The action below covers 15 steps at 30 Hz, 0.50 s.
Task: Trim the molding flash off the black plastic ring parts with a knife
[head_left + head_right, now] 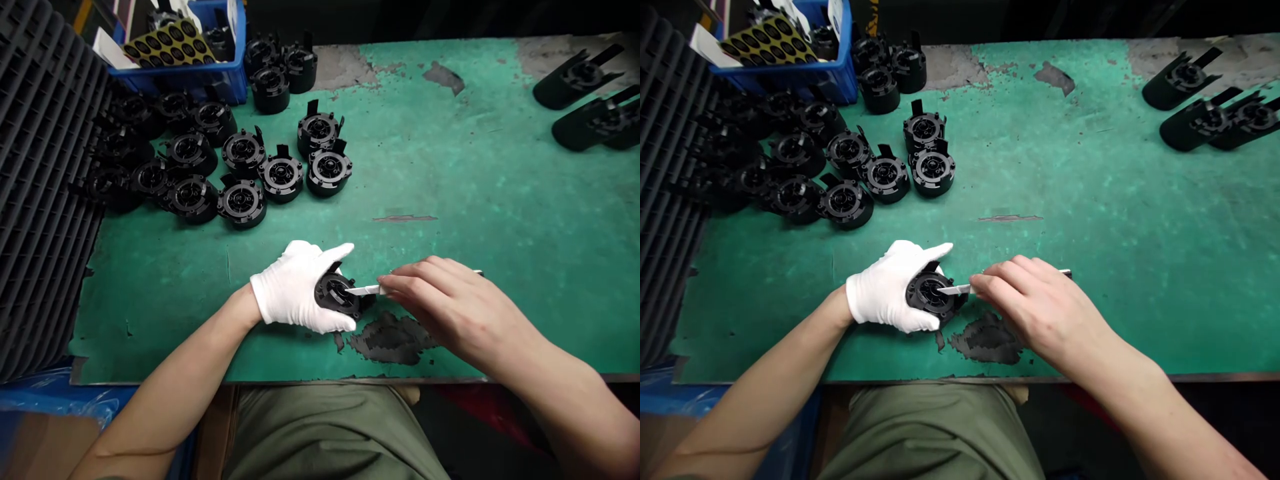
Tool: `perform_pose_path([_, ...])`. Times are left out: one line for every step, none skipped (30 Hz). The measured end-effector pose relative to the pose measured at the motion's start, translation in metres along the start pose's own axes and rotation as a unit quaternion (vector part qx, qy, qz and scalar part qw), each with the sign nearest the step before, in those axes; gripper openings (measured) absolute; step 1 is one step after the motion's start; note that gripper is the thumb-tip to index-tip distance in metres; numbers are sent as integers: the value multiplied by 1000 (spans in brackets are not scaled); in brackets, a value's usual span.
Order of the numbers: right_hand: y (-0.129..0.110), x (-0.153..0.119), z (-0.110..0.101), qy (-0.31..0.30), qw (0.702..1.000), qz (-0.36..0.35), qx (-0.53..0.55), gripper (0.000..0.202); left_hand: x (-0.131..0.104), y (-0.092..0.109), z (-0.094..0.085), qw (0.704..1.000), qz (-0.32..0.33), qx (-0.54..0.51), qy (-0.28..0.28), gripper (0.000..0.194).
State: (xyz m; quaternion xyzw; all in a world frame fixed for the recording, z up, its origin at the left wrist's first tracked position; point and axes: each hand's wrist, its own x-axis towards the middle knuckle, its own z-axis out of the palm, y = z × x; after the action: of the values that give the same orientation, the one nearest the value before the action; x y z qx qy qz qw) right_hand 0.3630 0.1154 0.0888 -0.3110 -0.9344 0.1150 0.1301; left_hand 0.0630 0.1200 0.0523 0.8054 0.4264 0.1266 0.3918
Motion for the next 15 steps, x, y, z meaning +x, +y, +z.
perform_pose_path([1,1,0,-2,1000,-4,3,22,0,-1,0,1000,4,1,1,128])
perform_pose_path([1,2,1,-4,1000,-6,6,23,0,-2,0,1000,7,1,1,129])
perform_pose_path([1,3,1,-7,1000,-5,9,24,-1,-2,0,1000,9,2,-1,130])
perform_pose_path([1,3,1,-11,1000,-4,11,24,-1,-2,0,1000,11,2,-2,131])
perform_pose_path([1,3,2,-15,1000,-3,13,24,-1,-3,0,1000,11,2,-4,132])
perform_pose_path([1,2,2,-18,1000,-3,13,24,-1,-3,0,1000,12,3,-5,132])
perform_pose_path([1,2,3,-21,1000,-4,14,25,-1,-3,1,1000,14,3,-5,133])
perform_pose_path([1,2,4,-22,1000,-3,16,25,-1,-4,1,1000,17,3,-6,132])
perform_pose_path([1,2,6,-22,1000,-3,19,24,0,-5,1,1000,21,1,-5,132])
perform_pose_path([2,2,8,-22,1000,-2,23,24,0,-6,2,1000,27,-1,-4,131])
perform_pose_path([2,3,10,-16,1000,-2,25,24,0,-7,3,999,33,-4,-4,131])
perform_pose_path([3,3,12,-3,1000,-3,27,23,0,-8,4,999,39,-6,-2,131])
perform_pose_path([3,5,15,16,999,-3,27,24,0,-9,5,999,44,-7,0,133])
perform_pose_path([3,6,18,41,999,1,27,25,-1,-10,6,999,47,-7,2,136])
perform_pose_path([3,7,20,67,997,10,29,27,-1,-11,7,999,49,-7,5,139])
